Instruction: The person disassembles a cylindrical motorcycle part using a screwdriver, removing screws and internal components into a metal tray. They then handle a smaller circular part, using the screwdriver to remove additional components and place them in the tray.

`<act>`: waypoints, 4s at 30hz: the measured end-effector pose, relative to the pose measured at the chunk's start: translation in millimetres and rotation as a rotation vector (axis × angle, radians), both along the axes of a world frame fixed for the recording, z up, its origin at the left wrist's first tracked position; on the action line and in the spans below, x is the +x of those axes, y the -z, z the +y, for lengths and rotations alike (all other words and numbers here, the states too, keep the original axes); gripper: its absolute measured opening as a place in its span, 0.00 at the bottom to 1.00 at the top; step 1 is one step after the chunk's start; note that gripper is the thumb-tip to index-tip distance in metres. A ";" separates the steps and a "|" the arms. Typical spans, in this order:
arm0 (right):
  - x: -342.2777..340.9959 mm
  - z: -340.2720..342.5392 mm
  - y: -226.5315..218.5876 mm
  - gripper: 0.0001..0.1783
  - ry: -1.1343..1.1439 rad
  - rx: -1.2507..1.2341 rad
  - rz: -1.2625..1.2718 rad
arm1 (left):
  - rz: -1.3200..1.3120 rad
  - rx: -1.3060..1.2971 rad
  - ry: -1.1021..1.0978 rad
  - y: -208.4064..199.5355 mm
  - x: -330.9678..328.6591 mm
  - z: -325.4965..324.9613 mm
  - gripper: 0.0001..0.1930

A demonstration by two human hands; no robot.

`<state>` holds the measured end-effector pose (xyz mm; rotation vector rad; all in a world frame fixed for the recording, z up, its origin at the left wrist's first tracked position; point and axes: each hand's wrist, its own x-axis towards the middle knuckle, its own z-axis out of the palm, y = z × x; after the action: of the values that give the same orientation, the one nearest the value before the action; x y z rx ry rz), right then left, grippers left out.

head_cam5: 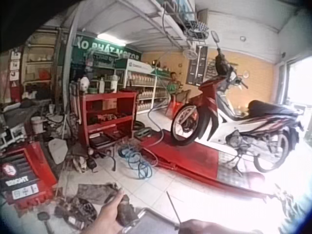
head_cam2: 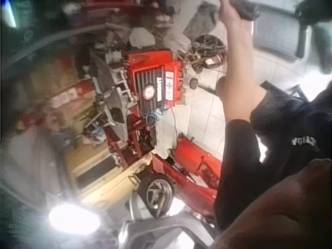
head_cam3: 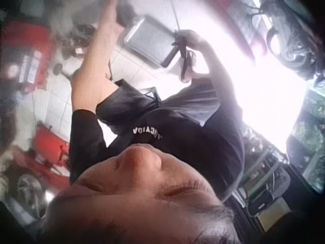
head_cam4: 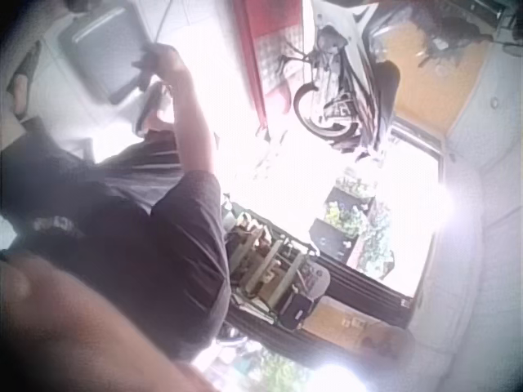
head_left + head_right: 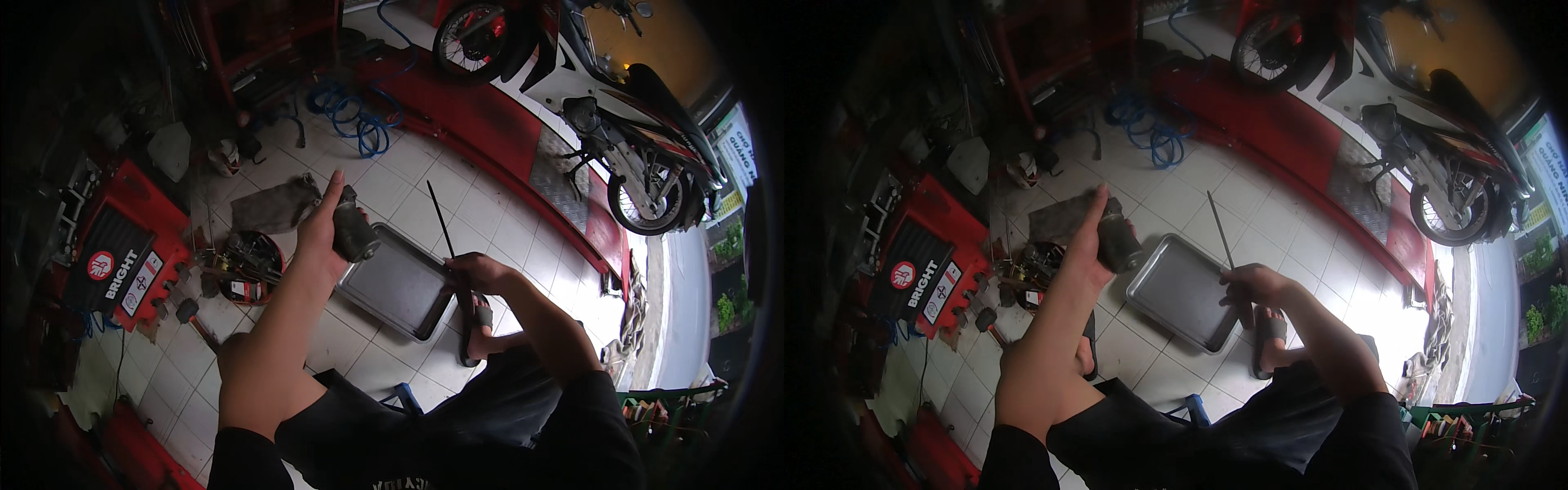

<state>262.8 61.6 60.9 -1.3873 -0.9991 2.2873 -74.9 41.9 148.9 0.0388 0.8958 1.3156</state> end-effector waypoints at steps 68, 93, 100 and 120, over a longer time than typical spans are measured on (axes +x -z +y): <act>-48.6 -97.0 -101.9 0.18 -0.269 0.519 -0.024 | 0.311 0.072 -0.179 22.5 47.0 -6.9 0.19; -46.2 -98.5 -97.0 0.20 -0.217 0.375 0.094 | 0.270 0.054 -0.158 31.3 48.8 -2.6 0.18; -42.8 -93.0 -92.1 0.20 -0.171 0.014 0.274 | 0.343 0.129 -0.173 27.3 54.2 -6.6 0.17; -59.5 -94.5 -62.2 0.13 -0.250 0.227 0.158 | 0.562 0.272 0.032 24.6 49.4 -8.5 0.14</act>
<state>203.2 -32.9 123.2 -1.0244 -1.3947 2.3208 -25.5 33.4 124.3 0.6587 1.1696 1.4130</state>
